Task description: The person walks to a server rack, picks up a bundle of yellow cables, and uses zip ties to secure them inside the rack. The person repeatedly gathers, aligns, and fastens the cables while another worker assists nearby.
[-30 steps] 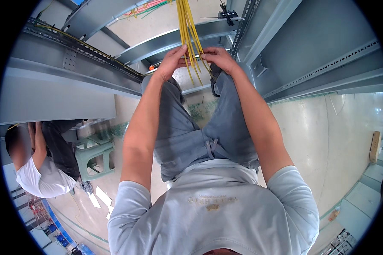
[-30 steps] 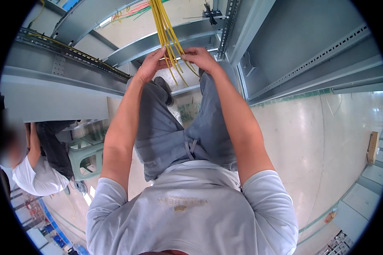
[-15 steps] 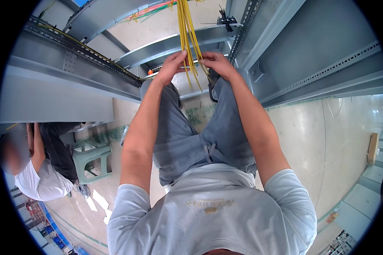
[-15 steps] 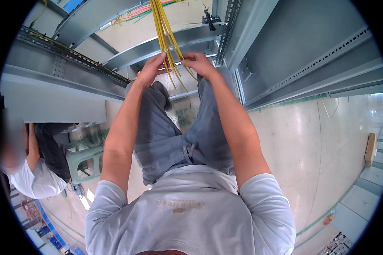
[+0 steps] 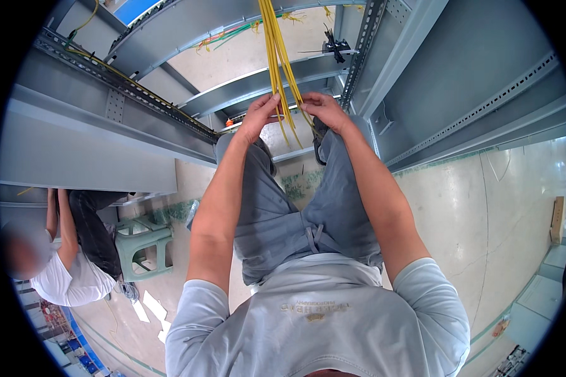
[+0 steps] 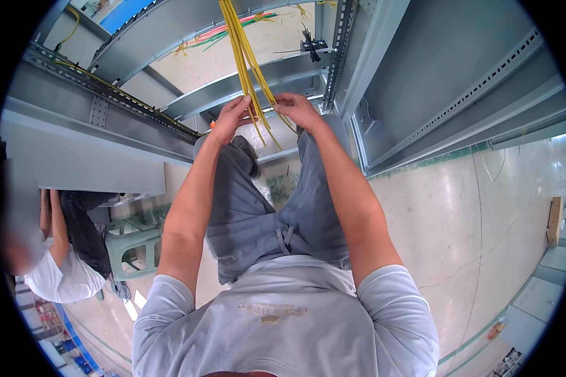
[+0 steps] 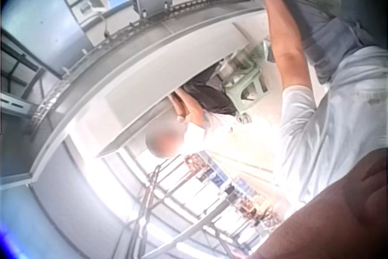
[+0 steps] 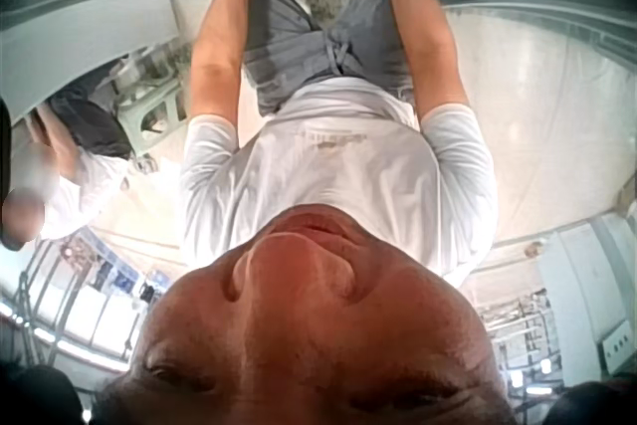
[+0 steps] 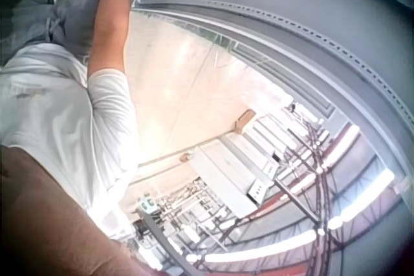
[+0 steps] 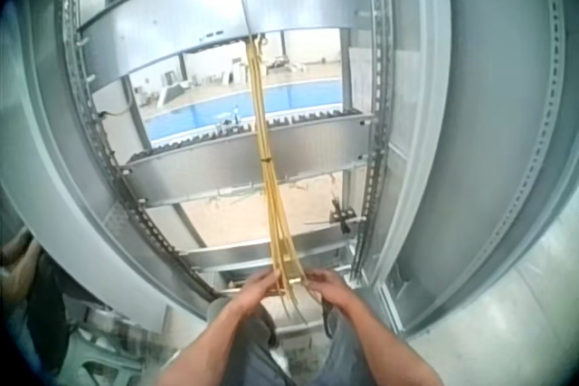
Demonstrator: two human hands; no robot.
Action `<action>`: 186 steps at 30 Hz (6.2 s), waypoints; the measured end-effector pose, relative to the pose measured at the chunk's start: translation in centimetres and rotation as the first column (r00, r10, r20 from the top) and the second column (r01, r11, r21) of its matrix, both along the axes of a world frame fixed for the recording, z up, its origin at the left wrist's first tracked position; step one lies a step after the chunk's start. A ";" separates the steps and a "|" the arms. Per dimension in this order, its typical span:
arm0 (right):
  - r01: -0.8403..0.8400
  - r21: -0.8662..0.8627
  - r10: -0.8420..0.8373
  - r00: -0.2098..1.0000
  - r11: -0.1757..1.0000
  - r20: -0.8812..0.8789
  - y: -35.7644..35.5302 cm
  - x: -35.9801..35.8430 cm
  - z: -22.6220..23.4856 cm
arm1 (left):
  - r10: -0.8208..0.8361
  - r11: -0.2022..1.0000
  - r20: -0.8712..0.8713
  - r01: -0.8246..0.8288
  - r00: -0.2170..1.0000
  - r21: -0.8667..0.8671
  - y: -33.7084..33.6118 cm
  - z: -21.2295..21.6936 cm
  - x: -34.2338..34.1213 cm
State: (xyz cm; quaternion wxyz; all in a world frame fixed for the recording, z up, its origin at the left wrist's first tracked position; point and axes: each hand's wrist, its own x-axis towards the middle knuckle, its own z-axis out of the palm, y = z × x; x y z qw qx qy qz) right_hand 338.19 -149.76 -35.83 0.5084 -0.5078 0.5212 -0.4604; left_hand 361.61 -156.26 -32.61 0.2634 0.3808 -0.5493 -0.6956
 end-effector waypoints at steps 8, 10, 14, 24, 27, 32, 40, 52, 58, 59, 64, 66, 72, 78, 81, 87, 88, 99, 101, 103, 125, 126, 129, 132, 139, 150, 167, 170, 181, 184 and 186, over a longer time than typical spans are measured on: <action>-0.013 0.008 0.013 1.000 1.000 0.015 0.2 0.0 0.1 | 0.030 1.000 -0.006 -0.030 1.000 0.002 0.0 -0.2 -0.1; -0.022 0.020 0.021 0.999 1.000 0.028 0.3 0.0 0.2 | 0.030 1.000 -0.013 -0.030 0.999 0.003 -0.1 -0.4 -0.1; -0.036 0.031 0.035 0.998 0.999 0.043 0.2 -0.1 0.3 | 0.019 1.000 -0.013 -0.019 1.000 0.002 -0.3 -0.6 -0.1; -0.035 0.054 0.032 0.998 0.998 0.058 0.2 0.0 0.2 | 0.017 1.000 -0.009 -0.017 1.000 0.008 0.1 0.0 -0.1; -0.031 0.054 0.027 0.996 0.998 0.080 0.2 -0.1 0.0 | 0.010 1.000 -0.013 -0.010 1.000 0.011 0.0 -0.1 -0.1; -0.019 0.052 0.015 0.997 0.998 0.079 0.2 -0.2 0.1 | 0.016 1.000 -0.024 -0.015 1.000 0.009 -0.2 -0.6 -0.4; -0.043 0.035 0.041 0.998 0.998 0.057 -0.3 0.8 -0.2 | 0.083 0.996 -0.052 -0.082 0.995 0.022 0.3 -0.6 0.5; 0.007 0.089 -0.014 0.997 0.996 0.078 0.5 -0.6 0.2 | -0.012 0.999 -0.035 0.010 0.999 -0.041 0.8 -0.7 -1.2; -0.028 0.007 0.028 0.999 1.000 0.041 -0.6 0.5 -0.6 | 0.014 0.995 0.016 -0.012 1.000 -0.096 -0.3 -2.9 0.1; -0.040 0.047 0.037 0.998 0.998 0.050 -0.8 -0.4 -1.4 | 0.063 0.995 -0.017 -0.064 0.998 -0.074 0.5 -1.6 -0.5; -0.027 0.035 0.024 0.995 0.999 0.095 -0.2 0.1 -0.3 | 0.018 1.000 -0.033 -0.018 0.999 -0.008 0.6 -0.6 -0.4; -0.011 0.037 0.008 0.997 0.999 0.083 0.3 0.4 0.7 | 0.008 1.000 -0.027 -0.008 1.000 -0.010 0.6 -0.5 -0.5; 0.016 0.033 -0.019 0.996 0.999 0.092 0.3 0.0 0.6 | 0.031 0.998 -0.029 -0.033 0.999 -0.045 0.8 -0.6 -0.8; -0.013 0.024 0.011 0.998 1.000 0.061 -0.2 -0.2 0.1 | 0.074 0.990 0.004 -0.073 0.997 -0.121 0.6 -1.4 -1.0; -0.012 0.042 0.011 1.000 0.999 0.028 -0.2 -0.3 0.3 | 0.083 0.988 -0.023 -0.085 0.996 -0.132 0.5 -1.0 -1.6; 0.018 0.061 -0.024 0.995 0.998 0.095 0.1 0.4 0.9 | 0.084 0.993 0.053 -0.079 0.995 -0.089 0.1 -1.5 -2.0; 0.037 0.063 -0.043 0.993 0.997 0.107 0.2 0.4 0.8 | 0.077 0.994 0.049 -0.073 0.996 -0.078 0.1 -1.5 -2.0; -0.005 0.064 0.001 0.998 0.998 0.067 -0.2 -0.4 -0.6 | 0.095 0.992 0.036 -0.091 0.995 -0.090 0.2 -0.8 -2.8; -0.006 0.070 0.001 0.998 0.998 0.068 -0.3 -0.1 -0.2 | 0.089 0.987 0.044 -0.082 0.995 -0.142 0.0 -1.0 -2.8; 0.007 0.087 -0.012 0.998 0.996 0.055 -0.1 0.1 0.0 | 0.105 0.978 0.033 -0.097 0.994 -0.184 -0.1 -1.3 -3.0; 0.067 -0.045 -0.063 0.995 0.997 0.077 -1.3 0.5 -1.4 | 0.076 0.964 -0.026 -0.080 0.997 -0.254 0.6 -1.2 -2.7; 0.064 -0.031 -0.062 0.995 0.997 0.076 -1.4 0.4 -1.4 | 0.085 0.955 0.006 -0.079 0.996 -0.286 0.6 -1.2 -2.8; 0.047 -0.066 -0.041 0.996 0.997 0.078 -1.3 0.1 -1.4 | 0.125 0.923 0.052 -0.097 0.991 -0.373 0.7 -1.3 -3.4; 0.069 -0.064 -0.071 0.997 0.996 -0.029 -1.0 0.4 -0.2 | 0.179 0.879 0.083 -0.121 0.980 -0.462 0.9 -1.9 -3.2; 0.113 -0.064 -0.115 0.993 0.992 -0.028 -0.6 0.5 -0.5 | 0.371 0.732 0.144 -0.194 0.917 -0.653 2.3 -0.9 -4.1; 0.100 -0.067 -0.099 0.995 0.993 0.008 -0.6 0.6 -0.6 | 0.500 0.638 0.112 -0.278 0.858 -0.718 3.6 -0.3 -3.8; 0.071 0.069 -0.081 0.984 0.995 0.157 -0.1 0.3 0.7 | 0.571 0.594 0.116 -0.312 0.813 -0.741 4.8 0.2 -3.5; 0.056 0.056 -0.067 0.974 0.997 0.216 -0.3 0.5 0.7 | 0.547 0.555 -0.004 -0.366 0.837 -0.747 4.5 -0.5 -3.5; 0.047 0.107 -0.069 0.974 0.993 0.213 -0.1 0.4 1.2 | 0.337 0.860 -0.093 -0.347 0.937 -0.376 3.8 2.1 -3.7; 0.050 0.105 -0.070 0.978 0.993 0.197 -0.1 0.5 1.3 | 0.323 0.869 -0.085 -0.331 0.942 -0.368 3.4 2.1 -3.5; 0.068 0.103 -0.087 0.976 0.992 0.200 -0.1 0.6 1.3 | 0.302 0.881 -0.101 -0.317 0.948 -0.351 3.3 2.1 -3.4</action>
